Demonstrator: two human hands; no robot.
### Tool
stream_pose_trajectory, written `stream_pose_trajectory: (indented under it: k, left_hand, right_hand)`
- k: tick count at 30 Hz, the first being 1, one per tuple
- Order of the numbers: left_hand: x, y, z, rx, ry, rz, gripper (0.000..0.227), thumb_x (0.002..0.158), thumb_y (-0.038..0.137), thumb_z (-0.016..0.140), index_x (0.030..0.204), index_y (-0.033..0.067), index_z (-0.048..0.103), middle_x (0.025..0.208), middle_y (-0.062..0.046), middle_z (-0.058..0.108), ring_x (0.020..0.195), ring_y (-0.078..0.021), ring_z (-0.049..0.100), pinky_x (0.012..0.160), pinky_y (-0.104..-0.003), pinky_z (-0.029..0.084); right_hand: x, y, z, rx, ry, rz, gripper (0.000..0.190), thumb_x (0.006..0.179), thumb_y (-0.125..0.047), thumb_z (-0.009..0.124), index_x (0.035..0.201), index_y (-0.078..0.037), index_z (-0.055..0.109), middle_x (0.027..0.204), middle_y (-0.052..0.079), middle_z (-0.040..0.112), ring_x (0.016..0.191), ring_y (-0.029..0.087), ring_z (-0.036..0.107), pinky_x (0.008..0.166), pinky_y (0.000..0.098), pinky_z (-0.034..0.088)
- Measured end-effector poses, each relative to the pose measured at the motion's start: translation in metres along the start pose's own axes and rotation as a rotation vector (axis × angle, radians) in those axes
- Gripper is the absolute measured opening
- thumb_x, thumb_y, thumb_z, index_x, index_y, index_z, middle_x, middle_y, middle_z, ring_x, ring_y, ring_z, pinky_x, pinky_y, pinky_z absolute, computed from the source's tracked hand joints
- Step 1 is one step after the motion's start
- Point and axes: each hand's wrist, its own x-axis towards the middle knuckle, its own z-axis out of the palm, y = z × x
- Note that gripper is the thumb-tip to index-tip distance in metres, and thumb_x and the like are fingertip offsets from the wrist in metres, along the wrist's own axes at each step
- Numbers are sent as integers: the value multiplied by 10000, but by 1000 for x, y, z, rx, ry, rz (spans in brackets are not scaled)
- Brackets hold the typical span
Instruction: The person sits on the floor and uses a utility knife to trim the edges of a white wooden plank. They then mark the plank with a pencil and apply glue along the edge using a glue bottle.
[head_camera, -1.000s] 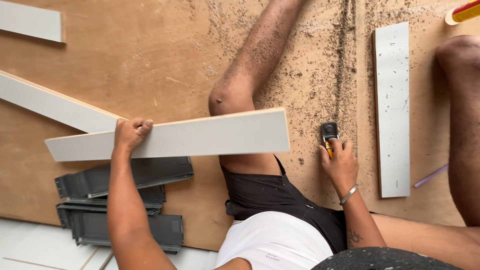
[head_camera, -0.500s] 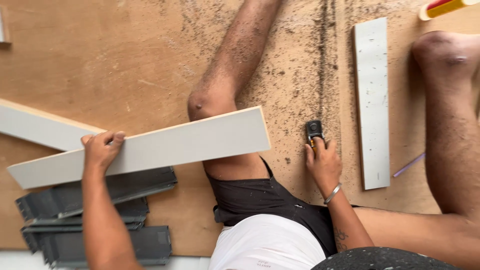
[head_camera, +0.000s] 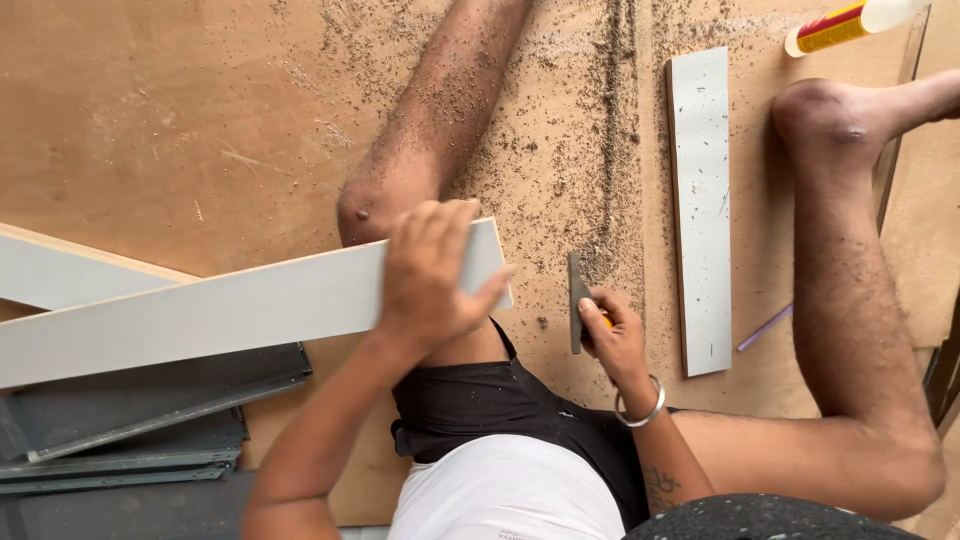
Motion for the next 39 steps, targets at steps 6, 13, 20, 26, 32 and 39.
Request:
stream_pose_trajectory:
  k: [6,13,20,26,32,39]
  left_hand:
    - [4,14,36,47,17,-113,522,793,321,741,1156,-29,607,1071,-183,645,1022,-316,576,976,-496,427]
    - [9,-4,59,-43,79,-192,197,955,196,640,818,56,659,717,-90,656,634,-227,614,646,-388,490]
    - [12,-6,56,30,112,-271,415,1074,309,515,736,92,618,625,-73,639,555,-233,611,560,-412,479]
    - [11,-17,74,-23,-21,-412,263,1077,233,439,1067,46,624,533,-20,593,438,-195,581,523,-414,506]
    - [7,-16,76,-58,-42,-409,302,1077,207,421,1248,-4,553,555,-9,604,454,-178,583,534,-403,534]
    - [6,-16,77,-38,-38,-350,282,1098,210,407,1214,9,567,544,12,560,421,-153,520,449,-377,461]
  right_hand:
    - [8,17,6,236,18,130,180,1026,-203,603,1029,-30,650,661,-13,559,432,46,426,348,224,302]
    - [9,-8,2,189,-18,127,222,1038,-252,579,1049,-43,655,625,11,588,387,62,462,326,226,360]
    - [18,-79,34,123,-208,-209,261,1059,-276,564,1096,-35,658,685,-10,618,450,47,523,365,206,427]
    - [46,-94,61,-93,-240,-494,204,1068,-231,590,1021,-42,648,687,-29,535,495,48,447,415,194,372]
    - [-6,-50,46,-174,-286,-619,197,1046,-146,569,860,-84,578,686,-44,467,539,41,401,445,174,358]
    - [48,-97,68,-256,-182,-525,242,1057,-174,590,835,-77,599,637,-44,519,490,42,435,413,181,359]
